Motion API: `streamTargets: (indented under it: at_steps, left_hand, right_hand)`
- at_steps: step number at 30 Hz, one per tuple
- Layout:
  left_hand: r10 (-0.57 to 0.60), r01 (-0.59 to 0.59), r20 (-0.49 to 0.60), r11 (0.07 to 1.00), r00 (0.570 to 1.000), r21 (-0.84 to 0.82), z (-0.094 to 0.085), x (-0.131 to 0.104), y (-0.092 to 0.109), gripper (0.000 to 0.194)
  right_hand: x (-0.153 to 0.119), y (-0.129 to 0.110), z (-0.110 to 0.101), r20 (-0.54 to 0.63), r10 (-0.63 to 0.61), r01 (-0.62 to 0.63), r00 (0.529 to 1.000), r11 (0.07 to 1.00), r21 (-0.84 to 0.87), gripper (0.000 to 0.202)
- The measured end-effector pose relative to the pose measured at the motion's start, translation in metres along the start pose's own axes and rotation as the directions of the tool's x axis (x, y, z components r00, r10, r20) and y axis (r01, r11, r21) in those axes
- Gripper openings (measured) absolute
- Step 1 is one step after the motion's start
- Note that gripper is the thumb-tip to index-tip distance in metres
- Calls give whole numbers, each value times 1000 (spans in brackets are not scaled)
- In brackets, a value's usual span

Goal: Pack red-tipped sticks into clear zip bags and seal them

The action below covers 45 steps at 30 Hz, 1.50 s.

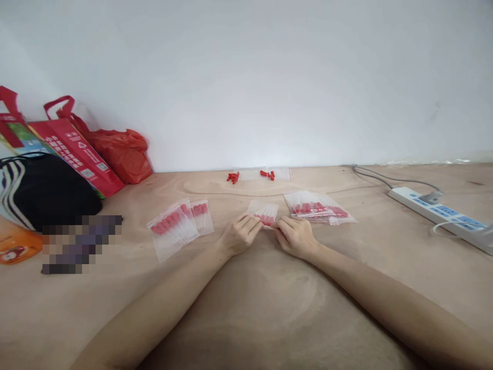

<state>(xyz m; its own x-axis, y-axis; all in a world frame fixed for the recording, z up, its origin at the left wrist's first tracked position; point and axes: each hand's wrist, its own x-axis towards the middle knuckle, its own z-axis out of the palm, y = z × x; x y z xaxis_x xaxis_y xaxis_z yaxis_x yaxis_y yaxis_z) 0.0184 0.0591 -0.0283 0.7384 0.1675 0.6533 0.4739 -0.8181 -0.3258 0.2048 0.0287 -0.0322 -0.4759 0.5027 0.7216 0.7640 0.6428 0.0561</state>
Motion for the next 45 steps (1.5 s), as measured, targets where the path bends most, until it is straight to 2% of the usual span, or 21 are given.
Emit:
streamTargets:
  at_steps: [4, 10, 17, 22, 24, 27, 30, 32, 35, 39, 42, 45]
  left_hand:
    - [27, -29, 19, 996, 999, 81, 3, -6, -8, 16]
    - [-35, 26, 71, 991, 997, 129, -6, -13, -20, 19]
    - [-22, 15, 51, 991, 998, 131, -14, -15, -20, 18]
    - [-56, 55, 27, 997, 998, 50, -19, -16, -15, 21]
    - [-74, 74, 28, 997, 997, 15, -22, -17, -10, 20]
    - [-100, 102, 43, 993, 994, -53, -26, -17, -2, 19]
    - [-146, 153, 60, 981, 987, -123, -33, -19, 2, 11]
    - [-218, 224, 69, 969, 974, -104, -40, -23, -1, 18]
    - [-362, 360, 72, 932, 930, 32, -51, -36, -13, 26]
    - [-553, 523, 100, 822, 827, 224, -64, -60, -31, 25]
    - [-688, 616, 129, 705, 714, 351, -70, -74, -38, 30]
    - [-806, 681, 164, 574, 569, 455, -71, -78, -39, 36]
  right_hand:
    - [-1, 4, -1, -5, 5, -5, 1000, 1000, -6, 18]
    - [-9, 14, -4, 10, 54, -54, 999, 998, 22, 15]
    - [-14, 24, -4, 60, 106, -111, 993, 990, 89, 13]
    - [-12, 25, -5, 151, 81, -124, 985, 944, 305, 12]
    - [-11, 22, -2, 163, 71, -130, 984, 913, 387, 23]
    - [-12, 16, 9, 142, 89, -140, 986, 900, 413, 36]
    - [-12, 12, 16, 77, 98, -122, 992, 885, 449, 42]
    - [-9, 14, 13, 26, 102, -102, 994, 872, 478, 48]
    - [-4, 33, -6, -38, 149, -113, 988, 872, 476, 54]
    - [-14, 85, -35, -97, 315, -249, 944, 874, 417, 47]
    - [-41, 124, -46, -45, 409, -361, 911, 847, 390, 37]
    - [-69, 148, -52, 135, 434, -451, 891, 803, 390, 33]
